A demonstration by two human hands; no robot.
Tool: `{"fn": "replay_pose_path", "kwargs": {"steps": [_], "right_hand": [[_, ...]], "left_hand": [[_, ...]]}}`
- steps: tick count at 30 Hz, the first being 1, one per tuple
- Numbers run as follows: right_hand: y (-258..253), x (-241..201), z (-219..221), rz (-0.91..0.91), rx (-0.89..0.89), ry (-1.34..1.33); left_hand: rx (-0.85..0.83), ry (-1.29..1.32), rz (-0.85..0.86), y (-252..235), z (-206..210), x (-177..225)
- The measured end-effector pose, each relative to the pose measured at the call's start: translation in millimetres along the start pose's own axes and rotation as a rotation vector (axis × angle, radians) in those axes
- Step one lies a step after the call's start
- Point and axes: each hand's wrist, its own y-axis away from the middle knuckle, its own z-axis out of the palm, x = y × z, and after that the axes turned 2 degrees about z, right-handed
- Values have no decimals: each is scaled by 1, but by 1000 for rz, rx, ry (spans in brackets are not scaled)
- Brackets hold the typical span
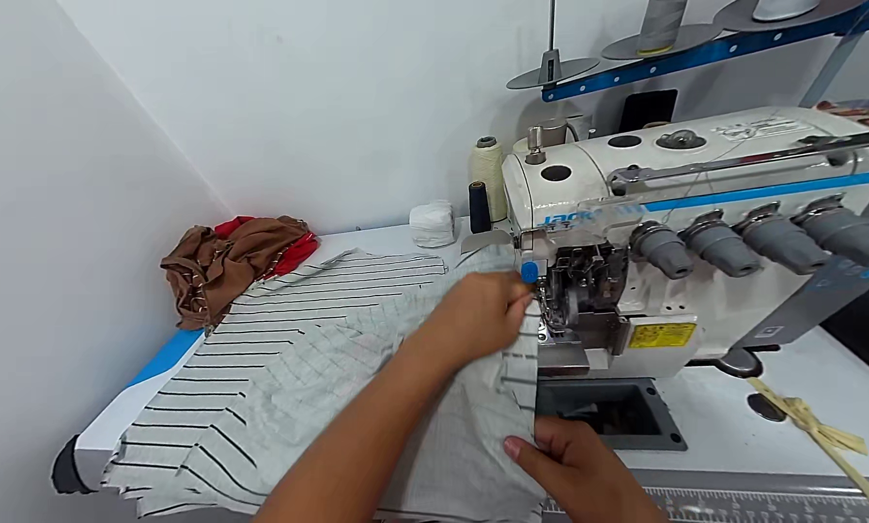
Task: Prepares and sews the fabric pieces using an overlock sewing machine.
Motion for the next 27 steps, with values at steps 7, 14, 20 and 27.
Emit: {"fn": "replay_pose_path", "kwargs": {"steps": [7,14,20,27], "right_hand": [[-4,-12,3,-192,321,-198],[4,-4,-6,-218,353,-226],[1,6,3,-286,405,-286],[8,6,1,-355,444,-146]], "left_hand": [[-121,53,-312,-51,-5,-18],[182,-102,-33,23,-24,23],[-81,-63,29,58,-20,34],[-72,-252,-17,52,-22,26]]}}
